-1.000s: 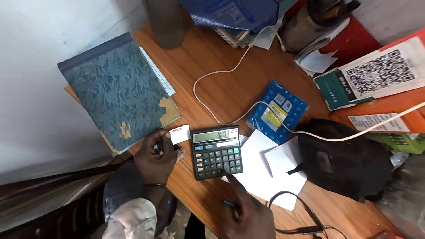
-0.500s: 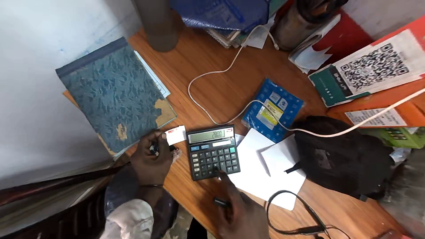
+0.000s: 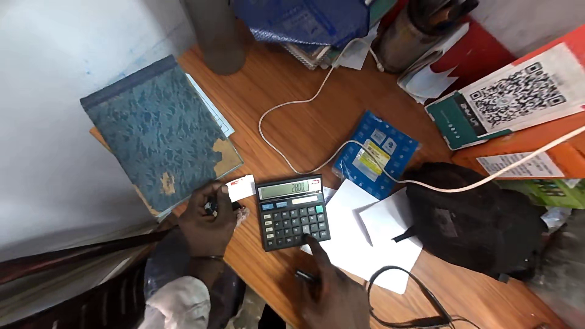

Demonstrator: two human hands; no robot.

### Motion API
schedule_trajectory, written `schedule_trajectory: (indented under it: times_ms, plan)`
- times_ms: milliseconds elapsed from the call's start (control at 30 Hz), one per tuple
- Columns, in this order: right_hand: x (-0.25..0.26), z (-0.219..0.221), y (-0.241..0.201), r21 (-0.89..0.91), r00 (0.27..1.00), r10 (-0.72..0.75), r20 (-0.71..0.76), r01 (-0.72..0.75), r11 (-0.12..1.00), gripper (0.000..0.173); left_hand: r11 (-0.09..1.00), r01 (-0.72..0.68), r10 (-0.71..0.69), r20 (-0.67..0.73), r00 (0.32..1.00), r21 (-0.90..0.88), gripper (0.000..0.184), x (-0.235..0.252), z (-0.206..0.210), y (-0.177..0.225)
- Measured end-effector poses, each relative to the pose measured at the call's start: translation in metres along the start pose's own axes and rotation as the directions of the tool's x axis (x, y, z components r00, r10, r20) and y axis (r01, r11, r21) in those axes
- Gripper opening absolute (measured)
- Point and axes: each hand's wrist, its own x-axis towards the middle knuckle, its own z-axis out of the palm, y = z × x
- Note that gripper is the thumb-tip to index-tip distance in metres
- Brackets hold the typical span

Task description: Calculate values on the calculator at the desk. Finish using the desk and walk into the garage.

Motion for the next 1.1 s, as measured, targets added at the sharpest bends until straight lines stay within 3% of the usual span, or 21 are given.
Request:
schedule_trajectory:
  times_ms: [133, 233, 267, 300, 333, 400, 467, 533, 600, 633, 700, 800, 867, 967, 1033, 1100]
  plan:
    - [0.002, -0.011, -0.004, -0.015, 0.999, 0.001, 0.043, 0.000, 1.000, 0.063, 1.000, -0.019, 0.019, 0.000, 1.000, 0.002, 0.020, -0.001, 0.000, -0.001]
    - [-0.002, -0.034, 0.002, 0.267, 0.997, -0.071, -0.015, 0.073, 0.961, 0.051, 1.000, -0.019, 0.019, -0.001, 1.000, -0.006, 0.019, 0.001, 0.000, 0.000]
    - [-0.005, -0.043, 0.004, 0.454, 0.996, -0.083, -0.031, 0.088, 0.887, 0.043, 1.000, -0.018, 0.018, 0.001, 1.000, -0.016, 0.019, 0.001, -0.001, 0.001]
    - [-0.007, -0.051, 0.007, 0.666, 0.997, -0.078, -0.022, 0.072, 0.742, 0.044, 1.000, -0.012, 0.012, 0.003, 1.000, -0.021, 0.019, 0.001, -0.001, 0.001]
    - [-0.009, -0.060, 0.011, 0.843, 0.996, -0.085, 0.029, 0.022, 0.538, 0.054, 1.000, -0.010, 0.011, 0.001, 1.000, -0.026, 0.019, 0.001, -0.002, 0.001]
    - [-0.012, -0.079, 0.019, 0.971, 0.977, -0.147, 0.157, -0.126, 0.201, 0.075, 1.000, -0.013, 0.013, -0.008, 1.000, -0.027, 0.019, 0.001, -0.001, 0.001]
    - [-0.022, -0.094, 0.025, 0.977, 0.967, -0.147, 0.208, -0.197, 0.086, 0.090, 0.999, -0.014, 0.013, -0.026, 1.000, -0.051, 0.019, 0.001, -0.002, 0.000]
    - [-0.034, -0.090, 0.032, 0.986, 0.977, -0.142, 0.160, -0.165, -0.025, 0.091, 0.994, 0.021, -0.025, -0.032, 0.999, -0.109, 0.017, -0.005, -0.010, 0.005]
    - [-0.042, -0.070, 0.037, 0.988, 0.988, -0.132, 0.082, -0.099, -0.122, 0.074, 0.976, 0.155, -0.157, -0.004, 0.988, -0.150, 0.017, -0.023, -0.026, 0.023]
    - [-0.046, -0.060, 0.038, 0.987, 0.994, -0.103, 0.044, -0.060, -0.151, 0.058, 0.957, 0.236, -0.236, 0.022, 0.972, -0.168, 0.017, -0.044, -0.034, 0.039]
    - [-0.053, -0.037, 0.038, 0.988, 0.999, -0.001, -0.051, 0.051, -0.146, 0.023, 0.911, 0.354, -0.348, 0.068, 0.935, -0.213, 0.011, -0.096, -0.042, 0.074]
    - [-0.064, -0.006, 0.037, 0.979, 0.968, 0.168, -0.186, 0.170, 0.108, 0.020, 0.834, 0.500, -0.474, 0.164, 0.865, -0.232, 0.013, -0.164, -0.037, 0.094]
    - [-0.070, 0.005, 0.043, 0.956, 0.977, 0.109, -0.184, 0.152, 0.250, 0.014, 0.828, 0.530, -0.507, 0.160, 0.847, -0.184, 0.018, -0.188, -0.026, 0.091]
    - [-0.071, 0.020, 0.055, 0.901, 0.992, -0.083, -0.090, 0.117, 0.419, 0.025, 0.893, 0.448, -0.444, 0.090, 0.892, -0.036, 0.027, -0.205, -0.015, 0.077]
    - [-0.068, 0.038, 0.061, 0.801, 0.969, -0.147, -0.197, 0.246, 0.546, 0.016, 0.898, 0.433, -0.438, 0.050, 0.898, 0.083, 0.024, -0.209, -0.013, 0.071]
    - [-0.067, 0.051, 0.063, 0.753, 0.946, -0.151, -0.286, 0.320, 0.576, 0.011, 0.869, 0.478, -0.487, 0.052, 0.872, 0.126, 0.024, -0.209, -0.013, 0.070]
